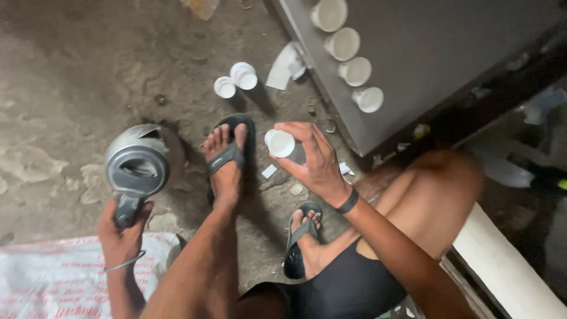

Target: Filling paper cups with liquid from a kettle and arranging them on a machine surface.

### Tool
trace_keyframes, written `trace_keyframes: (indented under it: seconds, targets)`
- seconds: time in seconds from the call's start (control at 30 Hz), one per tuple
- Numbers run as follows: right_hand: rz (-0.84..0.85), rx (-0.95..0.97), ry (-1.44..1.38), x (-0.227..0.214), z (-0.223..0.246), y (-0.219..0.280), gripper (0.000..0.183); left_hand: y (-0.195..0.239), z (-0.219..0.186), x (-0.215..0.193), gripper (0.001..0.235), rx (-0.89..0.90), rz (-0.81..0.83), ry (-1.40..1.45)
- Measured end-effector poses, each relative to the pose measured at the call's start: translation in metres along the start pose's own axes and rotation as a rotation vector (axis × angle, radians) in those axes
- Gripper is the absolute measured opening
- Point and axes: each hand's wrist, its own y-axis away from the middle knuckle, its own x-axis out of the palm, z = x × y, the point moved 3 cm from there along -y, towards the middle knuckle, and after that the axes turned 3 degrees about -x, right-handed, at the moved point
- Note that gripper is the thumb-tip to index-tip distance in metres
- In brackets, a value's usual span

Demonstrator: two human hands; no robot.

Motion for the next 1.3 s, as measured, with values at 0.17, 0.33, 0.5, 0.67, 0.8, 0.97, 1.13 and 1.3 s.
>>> trace_keyframes:
  seconds: [0.17,0.33,0.5,0.67,0.8,0.97,1.13,1.3]
  targets:
    - [-0.097,0.200,0.141,-0.052,-0.024,0.055,0.067,-0.007,-0.003,-0.002,0.040,-0.134,0.332,-0.016]
    - [-0.266,0.367,0.187,-0.077,-0.066,0.083,0.070,-0.005,-0.003,-0.006,0.044,-0.156,0.344,-0.029]
    - [-0.389,0.443,0.114,-0.086,-0.092,0.085,0.073,-0.006,-0.007,-0.004,0.033,-0.290,0.324,0.151]
    - [-0.374,0.468,0.048,-0.082,-0.099,0.082,0.073,-0.006,-0.002,0.002,0.044,-0.408,0.386,0.185]
    - [-0.350,0.439,0.100,-0.082,-0.096,0.081,0.075,-0.001,-0.003,-0.002,0.044,-0.092,0.217,-0.113]
    - [-0.195,0.086,0.477,-0.072,-0.034,0.046,0.069,0.086,0.131,-0.099,0.034,-0.631,0.171,0.741]
    - [0.088,-0.142,0.269,0.006,0.011,-0.025,0.044,0.108,0.153,-0.134,0.030,-0.820,0.176,0.733]
    - [0.407,-0.377,0.682,0.145,-0.052,-0.079,0.019,0.103,0.152,-0.136,0.031,-0.808,0.162,0.726]
